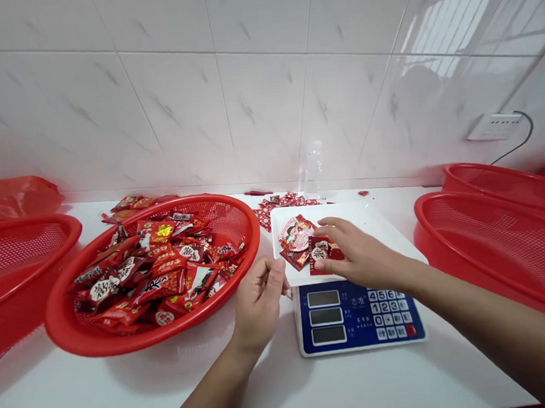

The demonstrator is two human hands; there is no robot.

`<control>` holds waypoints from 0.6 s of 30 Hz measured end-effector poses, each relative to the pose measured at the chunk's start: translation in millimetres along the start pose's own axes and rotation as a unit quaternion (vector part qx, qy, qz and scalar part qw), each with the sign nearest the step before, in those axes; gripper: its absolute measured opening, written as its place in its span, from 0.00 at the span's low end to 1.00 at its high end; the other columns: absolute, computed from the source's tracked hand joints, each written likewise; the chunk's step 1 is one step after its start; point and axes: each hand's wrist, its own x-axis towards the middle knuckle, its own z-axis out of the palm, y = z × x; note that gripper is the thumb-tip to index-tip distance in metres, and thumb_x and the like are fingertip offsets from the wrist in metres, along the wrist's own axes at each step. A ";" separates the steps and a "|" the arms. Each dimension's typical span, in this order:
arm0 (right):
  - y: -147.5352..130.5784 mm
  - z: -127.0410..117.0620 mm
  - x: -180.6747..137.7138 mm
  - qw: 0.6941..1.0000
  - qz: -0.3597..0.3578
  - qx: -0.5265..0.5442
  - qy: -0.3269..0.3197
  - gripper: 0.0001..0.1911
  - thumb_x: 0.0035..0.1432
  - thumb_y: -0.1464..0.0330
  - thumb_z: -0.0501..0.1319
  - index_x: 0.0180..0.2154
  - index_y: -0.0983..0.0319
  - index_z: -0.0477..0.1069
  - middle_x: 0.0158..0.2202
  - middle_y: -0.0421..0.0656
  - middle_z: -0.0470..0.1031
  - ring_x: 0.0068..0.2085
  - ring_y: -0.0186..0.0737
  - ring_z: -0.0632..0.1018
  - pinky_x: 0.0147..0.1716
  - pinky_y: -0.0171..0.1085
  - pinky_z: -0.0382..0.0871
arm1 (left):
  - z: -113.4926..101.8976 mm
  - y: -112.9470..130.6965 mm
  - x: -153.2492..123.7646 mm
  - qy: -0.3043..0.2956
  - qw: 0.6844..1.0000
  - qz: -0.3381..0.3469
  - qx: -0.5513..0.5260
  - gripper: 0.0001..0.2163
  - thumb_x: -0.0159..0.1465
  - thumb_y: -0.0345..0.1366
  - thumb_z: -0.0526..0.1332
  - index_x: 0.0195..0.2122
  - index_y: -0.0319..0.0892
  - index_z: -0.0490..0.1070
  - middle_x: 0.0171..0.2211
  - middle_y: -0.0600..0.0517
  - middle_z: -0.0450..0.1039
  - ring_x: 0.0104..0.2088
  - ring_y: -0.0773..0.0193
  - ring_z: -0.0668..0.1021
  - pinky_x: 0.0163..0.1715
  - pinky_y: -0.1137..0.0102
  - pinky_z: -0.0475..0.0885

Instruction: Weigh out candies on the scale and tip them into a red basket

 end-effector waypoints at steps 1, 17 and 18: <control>4.6 7.1 5.3 1.000 0.001 0.001 -0.012 0.31 0.61 0.53 0.56 0.60 0.61 0.58 0.63 0.57 0.57 0.62 0.54 0.62 0.55 0.52 0.62 | 0.3 0.1 -0.7 0.004 1.000 0.013 0.012 0.15 0.68 0.42 0.53 0.26 0.41 0.64 0.22 0.57 0.65 0.24 0.70 0.69 0.28 0.76 0.66; 50.0 24.3 40.7 0.980 0.047 0.005 0.195 0.17 0.65 0.61 0.53 0.54 0.55 0.66 0.48 0.44 0.75 0.46 0.43 0.77 0.43 0.42 0.71 | -2.1 -13.1 1.4 0.006 0.993 0.080 0.087 0.16 0.68 0.41 0.52 0.24 0.41 0.65 0.20 0.57 0.65 0.22 0.70 0.70 0.24 0.76 0.65; 57.6 18.7 38.3 0.974 0.066 0.010 0.217 0.17 0.65 0.60 0.53 0.53 0.55 0.66 0.48 0.44 0.75 0.45 0.42 0.77 0.43 0.41 0.71 | -2.2 -13.0 1.4 0.007 0.993 0.080 0.085 0.16 0.68 0.41 0.52 0.24 0.41 0.65 0.20 0.57 0.65 0.22 0.70 0.70 0.24 0.77 0.65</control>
